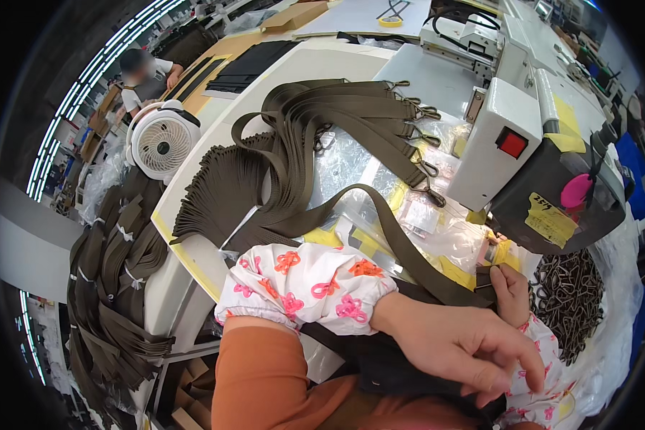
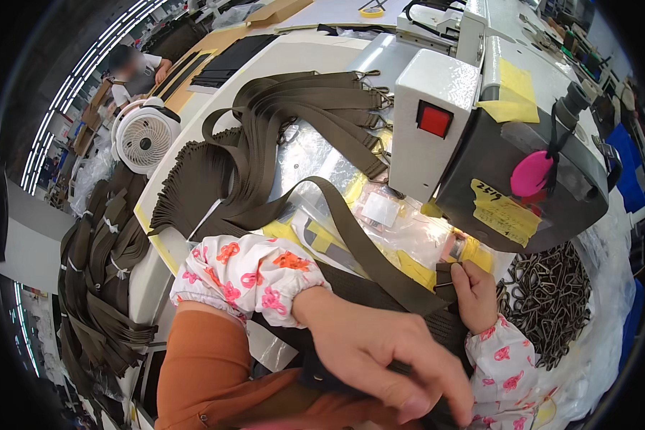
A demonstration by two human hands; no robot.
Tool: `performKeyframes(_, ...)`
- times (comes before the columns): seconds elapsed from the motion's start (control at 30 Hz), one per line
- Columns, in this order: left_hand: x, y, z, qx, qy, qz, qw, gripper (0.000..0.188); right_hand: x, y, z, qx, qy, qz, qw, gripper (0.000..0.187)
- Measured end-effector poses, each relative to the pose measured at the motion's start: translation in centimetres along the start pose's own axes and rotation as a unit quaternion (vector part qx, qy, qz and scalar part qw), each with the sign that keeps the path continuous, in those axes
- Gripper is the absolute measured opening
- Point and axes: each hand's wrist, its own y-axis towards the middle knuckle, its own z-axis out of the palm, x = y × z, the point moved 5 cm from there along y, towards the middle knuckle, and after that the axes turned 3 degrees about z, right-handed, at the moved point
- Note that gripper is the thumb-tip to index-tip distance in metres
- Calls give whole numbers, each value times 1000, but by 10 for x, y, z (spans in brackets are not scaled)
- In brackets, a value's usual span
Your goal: The recorder is using a sewing machine to attach hardware and sew together lengths of heavy webbing to form adjustable straps, likely for bags or luggage.
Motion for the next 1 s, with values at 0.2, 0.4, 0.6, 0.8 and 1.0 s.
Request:
performKeyframes(0.2, -36, -7, 22, 118, -129, 74, 982, 29, 5, 0, 1, 14, -45, -21, 999, 31)
performKeyframes(0.4, -11, -8, 17, 234, -19, 79, 969, 30, 5, 4, 4, 36, -35, -5, 999, 32)
performKeyframes(0.6, -30, 2, 21, 136, -235, -184, 945, 36, 6, -2, 0, 28, -21, -8, 999, 31)
performKeyframes(0.8, -2, -5, 10, 217, 28, 105, 970, 18, 6, -2, 2, 31, -41, -20, 998, 27)
performKeyframes(1.0, 45, -2, -107, -205, 634, 5, 745, 16, 5, -4, -2, -13, -17, -70, 997, 16)
